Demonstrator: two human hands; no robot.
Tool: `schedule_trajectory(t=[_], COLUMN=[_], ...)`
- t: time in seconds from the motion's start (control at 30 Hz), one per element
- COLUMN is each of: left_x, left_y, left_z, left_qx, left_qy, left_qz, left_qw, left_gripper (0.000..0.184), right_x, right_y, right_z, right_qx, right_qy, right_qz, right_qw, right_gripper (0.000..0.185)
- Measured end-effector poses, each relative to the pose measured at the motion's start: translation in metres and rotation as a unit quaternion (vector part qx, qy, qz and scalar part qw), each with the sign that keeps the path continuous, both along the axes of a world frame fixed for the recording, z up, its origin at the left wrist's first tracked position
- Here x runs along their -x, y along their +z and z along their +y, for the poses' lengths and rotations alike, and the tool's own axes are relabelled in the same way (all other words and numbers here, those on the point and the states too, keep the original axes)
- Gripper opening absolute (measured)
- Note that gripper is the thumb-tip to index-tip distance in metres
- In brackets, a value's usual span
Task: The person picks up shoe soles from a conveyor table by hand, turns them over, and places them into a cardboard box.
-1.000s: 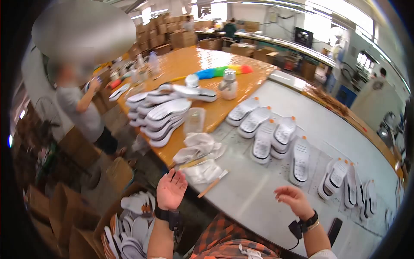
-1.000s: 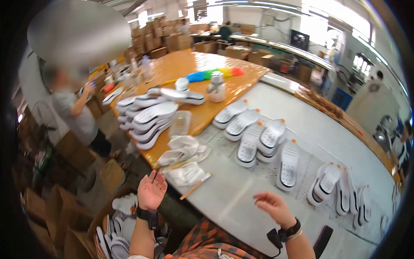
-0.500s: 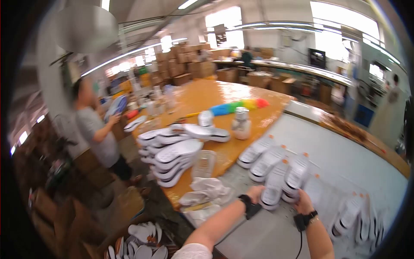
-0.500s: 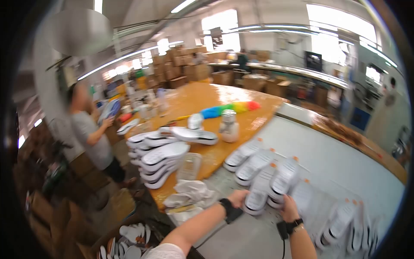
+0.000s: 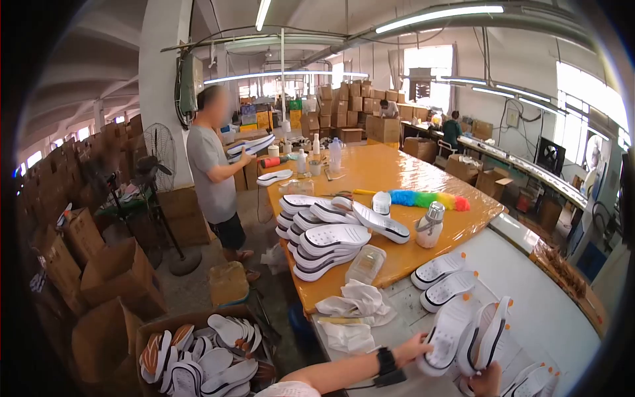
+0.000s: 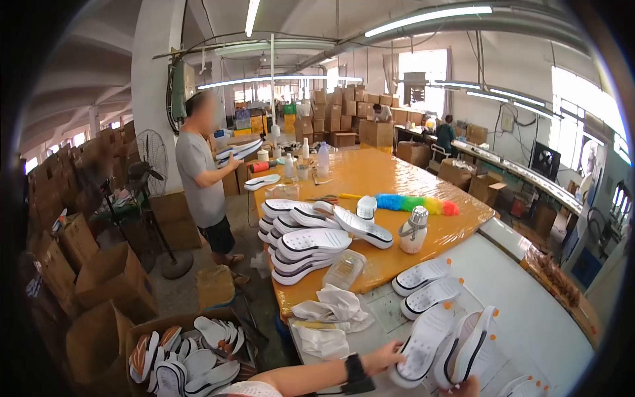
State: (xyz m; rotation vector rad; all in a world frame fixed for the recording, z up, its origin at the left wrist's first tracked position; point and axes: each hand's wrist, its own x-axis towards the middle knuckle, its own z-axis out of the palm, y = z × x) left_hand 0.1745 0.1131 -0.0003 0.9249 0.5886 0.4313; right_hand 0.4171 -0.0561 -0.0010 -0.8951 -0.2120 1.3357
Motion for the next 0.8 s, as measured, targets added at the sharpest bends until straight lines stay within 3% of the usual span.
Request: schedule_trajectory(t=[0.07,0.13,0.17,0.2,0.23,0.3,0.37,0.4,0.47,0.53,0.6,0.63,0.67,0.73,0.77,0.8], left_x=[0.027,0.052,0.061,0.077,0.089,0.099,0.109,0.107,0.095,0.08,0.066,0.056,0.062,0.07,0.073,0.074], left_y=[-0.032,-0.067,-0.089,-0.073,-0.054,-0.003,0.066,0.066,0.061,0.017,-0.019,-0.045,-0.027,-0.009,-0.004,0.0], left_z=[-0.021,-0.043,-0.05,-0.069,-0.066,-0.075,-0.093,-0.095,-0.096,-0.094,-0.085,-0.081,-0.085,-0.085,-0.085,-0.085], left_qx=[-0.053,-0.138,-0.128,-0.114,-0.001,0.032,0.047,0.002,-0.093,-0.111,-0.095,-0.058,-0.076,-0.058,-0.045,-0.033], left_qy=[0.012,-0.011,-0.048,-0.086,-0.167,-0.086,-0.022,-0.035,-0.058,-0.018,-0.013,0.008,0.017,0.0,-0.009,-0.016], left_qz=[0.005,0.021,0.022,0.022,0.078,0.006,-0.008,0.001,0.017,-0.016,-0.073,-0.068,-0.11,-0.128,-0.131,-0.135], left_qw=[0.999,0.99,0.99,0.989,0.983,0.996,0.999,0.999,0.994,0.993,0.993,0.996,0.991,0.99,0.99,0.99], left_gripper=[0.071,0.073,0.074,0.075,0.076,0.075,0.076,0.077,0.079,0.078,0.086,0.076,0.067,0.067,0.067,0.067], right_x=[0.044,0.051,0.06,0.099,0.106,0.118,0.139,0.149,0.101,0.048,0.036,0.032,0.024,-0.007,-0.024,-0.027], right_y=[0.038,0.021,0.022,0.049,0.045,0.035,0.075,0.094,0.06,0.017,0.017,0.017,0.002,-0.051,-0.081,-0.086], right_z=[-0.044,-0.072,-0.083,-0.097,-0.103,-0.108,-0.103,-0.099,-0.079,-0.068,-0.049,-0.042,-0.034,-0.014,-0.003,0.0], right_qx=[-0.05,-0.051,-0.085,-0.107,-0.114,-0.118,-0.034,0.005,0.033,-0.002,0.139,0.209,0.218,0.232,0.238,0.25], right_qy=[0.019,0.06,0.107,0.129,0.153,0.213,0.197,0.186,0.101,0.017,0.004,-0.001,-0.008,-0.021,-0.031,-0.039], right_qz=[-0.027,-0.033,-0.047,-0.06,-0.054,-0.024,-0.189,-0.273,-0.338,-0.625,-0.537,-0.483,-0.549,-0.667,-0.689,-0.673], right_qw=[0.998,0.996,0.989,0.984,0.98,0.97,0.961,0.944,0.935,0.78,0.832,0.85,0.807,0.707,0.684,0.695], right_gripper=[0.037,0.037,0.038,0.038,0.039,0.037,0.037,0.037,0.034,0.036,0.041,0.044,0.047,0.053,0.051,0.049])
